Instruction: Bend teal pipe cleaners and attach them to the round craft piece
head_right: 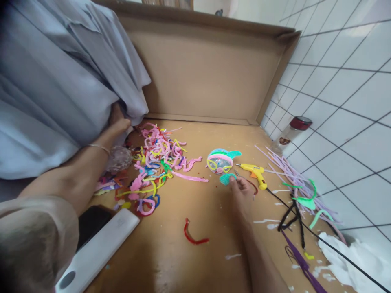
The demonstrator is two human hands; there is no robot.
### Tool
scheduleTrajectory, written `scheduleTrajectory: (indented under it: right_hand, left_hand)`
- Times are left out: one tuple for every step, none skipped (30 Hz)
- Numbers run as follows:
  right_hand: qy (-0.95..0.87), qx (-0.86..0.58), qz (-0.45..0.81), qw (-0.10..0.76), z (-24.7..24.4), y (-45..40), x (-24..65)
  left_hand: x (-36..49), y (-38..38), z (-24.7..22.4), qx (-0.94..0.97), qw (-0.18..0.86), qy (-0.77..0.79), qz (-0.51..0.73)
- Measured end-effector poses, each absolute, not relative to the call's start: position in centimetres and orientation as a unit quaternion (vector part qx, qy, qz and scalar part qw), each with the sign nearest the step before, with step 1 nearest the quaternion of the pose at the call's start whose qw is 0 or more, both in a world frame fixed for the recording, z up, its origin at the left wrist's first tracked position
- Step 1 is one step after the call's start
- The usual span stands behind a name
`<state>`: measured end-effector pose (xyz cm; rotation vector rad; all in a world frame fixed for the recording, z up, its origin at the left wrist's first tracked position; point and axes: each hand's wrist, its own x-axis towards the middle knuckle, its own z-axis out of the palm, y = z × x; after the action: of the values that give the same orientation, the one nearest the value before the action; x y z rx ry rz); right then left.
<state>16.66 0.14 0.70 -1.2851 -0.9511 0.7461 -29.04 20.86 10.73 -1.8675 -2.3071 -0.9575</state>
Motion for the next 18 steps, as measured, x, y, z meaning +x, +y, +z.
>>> scheduleTrajectory:
  right_hand:
    - [-0.403,-0.552,0.324,0.654,0.6,0.2,16.9]
    - [-0.389,-0.538,0.326,0.673,0.6,0.3,17.0]
    - [-0.374,-0.520,0.330,0.693,0.6,0.3,17.2]
    - [-0.360,-0.502,0.338,0.710,0.7,0.4,17.2]
    - [-0.348,-0.484,0.348,0.724,0.8,0.4,17.2]
    - [-0.338,-0.468,0.358,0.734,1.0,0.4,17.2]
    - [-0.331,-0.457,0.367,0.740,1.2,0.4,17.1]
    - [-0.327,-0.449,0.376,0.742,1.4,0.4,17.0]
    - [-0.323,-0.445,0.384,0.742,1.6,0.4,16.9]
    - [-0.321,-0.443,0.392,0.739,1.7,0.3,16.9]
    - [-0.321,-0.444,0.399,0.735,1.8,0.3,16.8]
    - [-0.323,-0.446,0.406,0.729,1.9,0.2,16.8]
    - [-0.326,-0.449,0.411,0.723,1.9,0.2,16.8]
    - [-0.328,-0.451,0.415,0.719,1.8,0.2,16.8]
    - [-0.330,-0.453,0.418,0.715,1.8,0.2,16.8]
    - [-0.332,-0.455,0.421,0.711,1.7,0.2,16.9]
    - [-0.333,-0.457,0.423,0.708,1.7,0.2,16.9]
    - [-0.334,-0.458,0.425,0.705,1.6,0.2,16.9]
  left_hand:
    - [-28.9,20.8,10.9,-0.585,0.012,-0.746,-0.318]
    - [-28.8,20.8,11.0,-0.569,0.010,-0.753,-0.329]
    - [-28.6,20.8,11.1,-0.572,0.009,-0.752,-0.329]
    - [-28.4,20.8,11.2,-0.576,0.007,-0.750,-0.324]
    - [-28.1,20.9,11.2,-0.577,0.004,-0.752,-0.317]
    - [-27.9,20.9,11.2,-0.577,0.000,-0.756,-0.309]
    - [-27.6,21.1,11.2,-0.573,-0.004,-0.762,-0.302]
    - [-27.4,21.2,11.2,-0.568,-0.011,-0.769,-0.294]
    - [-27.1,21.4,11.2,-0.562,-0.022,-0.776,-0.285]
    - [-26.9,21.6,11.1,-0.558,-0.040,-0.783,-0.273]
    - [-26.7,21.8,11.0,-0.555,-0.062,-0.789,-0.258]
    - [-26.7,22.0,10.9,-0.556,-0.085,-0.791,-0.240]
    - [-26.8,22.2,10.6,-0.561,-0.107,-0.790,-0.223]
    - [-27.0,22.4,10.3,-0.567,-0.122,-0.787,-0.212]
    - [-27.3,22.5,10.0,-0.574,-0.129,-0.782,-0.206]
    - [-27.6,22.5,9.6,-0.586,-0.135,-0.774,-0.200]
    - [-27.8,22.5,9.1,-0.611,-0.137,-0.757,-0.189]
    - [-27.9,22.4,8.7,-0.647,-0.133,-0.729,-0.177]
